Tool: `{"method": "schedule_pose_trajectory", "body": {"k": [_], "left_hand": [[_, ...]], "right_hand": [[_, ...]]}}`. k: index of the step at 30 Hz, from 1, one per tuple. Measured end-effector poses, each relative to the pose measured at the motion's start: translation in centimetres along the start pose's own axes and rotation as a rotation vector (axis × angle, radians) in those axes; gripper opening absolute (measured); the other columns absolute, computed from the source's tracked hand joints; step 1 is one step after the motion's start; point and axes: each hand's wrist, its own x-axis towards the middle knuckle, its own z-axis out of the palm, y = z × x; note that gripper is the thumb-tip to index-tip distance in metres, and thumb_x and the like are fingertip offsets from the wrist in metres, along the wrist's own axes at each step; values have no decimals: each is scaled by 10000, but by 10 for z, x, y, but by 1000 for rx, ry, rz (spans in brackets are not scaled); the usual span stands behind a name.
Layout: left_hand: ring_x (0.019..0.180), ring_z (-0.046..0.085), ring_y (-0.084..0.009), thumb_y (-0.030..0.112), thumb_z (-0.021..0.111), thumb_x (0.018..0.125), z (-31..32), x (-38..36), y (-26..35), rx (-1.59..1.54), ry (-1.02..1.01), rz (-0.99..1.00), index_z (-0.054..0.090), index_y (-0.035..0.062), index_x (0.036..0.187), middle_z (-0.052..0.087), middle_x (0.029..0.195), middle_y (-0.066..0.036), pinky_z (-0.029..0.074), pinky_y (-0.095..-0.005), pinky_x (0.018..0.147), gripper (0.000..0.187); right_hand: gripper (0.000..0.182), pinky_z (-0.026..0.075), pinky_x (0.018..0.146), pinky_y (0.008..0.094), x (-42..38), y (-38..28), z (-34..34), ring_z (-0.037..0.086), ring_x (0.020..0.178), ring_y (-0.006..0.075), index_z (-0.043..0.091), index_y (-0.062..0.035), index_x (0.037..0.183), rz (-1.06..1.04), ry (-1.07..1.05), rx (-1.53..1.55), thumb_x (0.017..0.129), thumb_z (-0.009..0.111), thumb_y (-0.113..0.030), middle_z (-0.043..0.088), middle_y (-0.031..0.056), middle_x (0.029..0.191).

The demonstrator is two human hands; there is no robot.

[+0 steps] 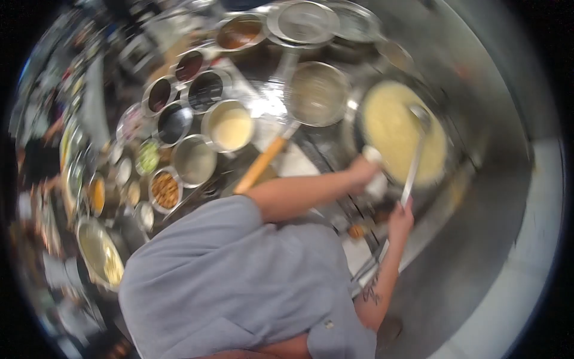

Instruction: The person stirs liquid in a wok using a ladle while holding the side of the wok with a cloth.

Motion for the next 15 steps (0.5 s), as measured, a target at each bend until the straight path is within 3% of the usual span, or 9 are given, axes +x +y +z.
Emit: {"method": "schedule_pose_trajectory", "body": {"k": [1, 4, 6, 10, 14, 15], "left_hand": [[929, 703, -295, 160, 663, 883, -1, -24, 24, 55, 25, -60, 605, -27, 1198, 692, 1072, -167, 573, -451, 779, 371], [909, 712, -298, 208, 626, 936, -5, -18, 17, -11, -26, -87, 565, -27, 1238, 689, 1070, -172, 583, -445, 771, 387], [904, 706, -302, 224, 604, 948, -8, -8, 13, 8, -89, -130, 534, -13, 1244, 675, 1054, -167, 580, -449, 780, 386], [920, 688, -295, 237, 604, 941, -7, -19, 35, -30, -141, -280, 539, -2, 1218, 652, 1052, -145, 578, -447, 783, 371], [944, 681, -304, 217, 607, 926, -7, -33, 47, 23, -150, -301, 537, -13, 1215, 643, 1077, -149, 576, -449, 783, 376], [948, 680, -312, 199, 612, 910, -4, -39, 57, 57, -120, -303, 536, -23, 1209, 638, 1088, -159, 574, -457, 785, 380]], "right_hand": [[454, 484, 928, 323, -10, -18, -2, 639, 1032, 201, 502, 9, 1419, 80, 6, 45, 1010, 564, -178, 680, 219, 1198], [538, 448, 1017, 327, -32, -67, -18, 603, 1241, 266, 494, -9, 1436, 149, -66, -79, 966, 637, -227, 612, 234, 1341], [562, 439, 1038, 336, -40, -68, -16, 584, 1270, 298, 495, -13, 1436, 193, -68, -61, 952, 655, -249, 595, 232, 1364], [566, 442, 1025, 322, -55, -62, -12, 587, 1266, 260, 444, -39, 1480, 124, -77, 7, 969, 627, -200, 588, 228, 1376], [563, 491, 837, 260, -79, -50, -4, 631, 935, 135, 455, -51, 1478, 53, -16, 11, 959, 641, -167, 681, 174, 1228], [566, 489, 798, 257, -84, -70, -13, 583, 855, 112, 460, -57, 1476, 190, -86, 56, 955, 650, -169, 694, 150, 1177]]}}
